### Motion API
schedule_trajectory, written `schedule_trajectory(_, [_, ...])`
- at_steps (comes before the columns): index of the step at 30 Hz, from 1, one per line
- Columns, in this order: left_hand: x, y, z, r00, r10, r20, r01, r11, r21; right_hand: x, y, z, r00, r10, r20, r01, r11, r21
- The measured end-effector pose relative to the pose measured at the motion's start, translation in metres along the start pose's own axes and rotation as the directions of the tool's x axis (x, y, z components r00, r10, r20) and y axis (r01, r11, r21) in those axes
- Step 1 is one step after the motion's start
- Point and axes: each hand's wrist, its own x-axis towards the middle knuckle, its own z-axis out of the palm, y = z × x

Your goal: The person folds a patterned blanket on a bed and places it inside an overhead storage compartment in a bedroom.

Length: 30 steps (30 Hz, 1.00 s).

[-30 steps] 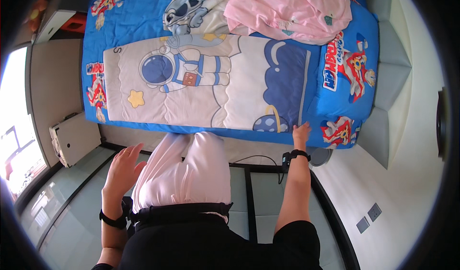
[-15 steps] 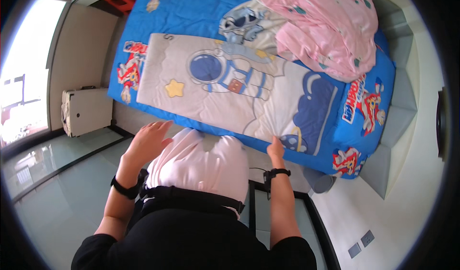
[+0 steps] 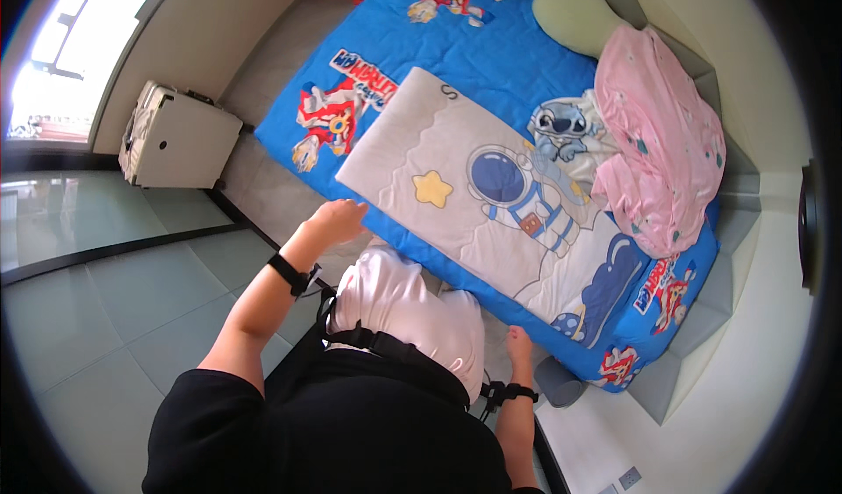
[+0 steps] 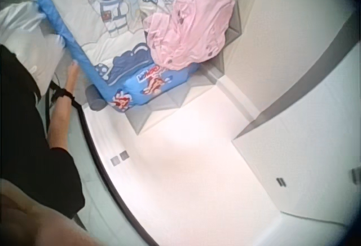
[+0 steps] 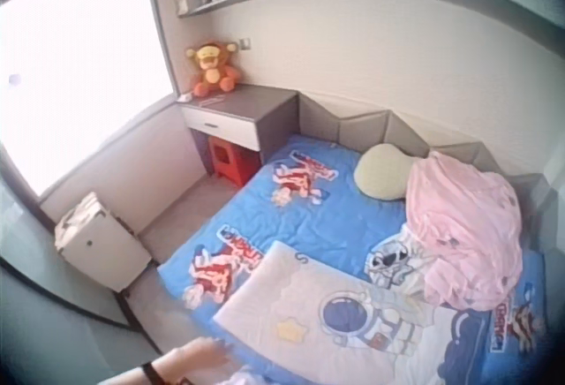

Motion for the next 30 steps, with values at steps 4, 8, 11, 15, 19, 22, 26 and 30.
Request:
schedule_trajectory(4, [0.036,-0.076,0.024,0.999,0.052,-0.008,-0.052,0.995,-0.089,-0.027,-0.051,-0.006,0.998,0.023,0.058,-0.027,0.997,0.074])
schedule_trajectory(8, [0.075,-0.125,0.041,0.995,0.049,-0.090,-0.066,0.979,-0.193,-0.051,-0.090,-0.013,0.999,0.031,0.031,-0.034,0.995,0.090])
schedule_trajectory(11, [0.100,-0.141,0.045,0.996,-0.005,-0.084,-0.026,0.933,-0.360,-0.075,-0.108,-0.015,0.997,0.078,-0.001,-0.078,0.997,0.029])
schedule_trajectory(15, [0.146,-0.163,0.076,0.989,-0.091,-0.115,0.025,0.878,-0.478,-0.111,-0.108,-0.008,0.985,0.175,0.002,-0.175,0.984,-0.022])
schedule_trajectory(19, [0.171,-0.164,0.091,0.960,-0.268,-0.077,0.168,0.775,-0.609,-0.148,-0.123,-0.010,0.986,0.160,-0.040,-0.160,0.987,0.007])
schedule_trajectory(22, [0.189,-0.165,0.105,0.954,-0.296,-0.039,0.192,0.708,-0.679,-0.174,-0.130,-0.019,0.967,0.249,0.051,-0.243,0.965,-0.093])
schedule_trajectory(26, [0.195,-0.156,0.091,0.968,-0.235,0.083,0.220,0.650,-0.728,-0.183,-0.144,-0.023,0.950,0.312,0.009,-0.311,0.948,-0.061])
schedule_trajectory(30, [0.198,-0.132,0.082,0.957,-0.275,0.095,0.256,0.642,-0.723,-0.175,-0.145,-0.024,0.959,0.284,0.014,-0.283,0.958,-0.050])
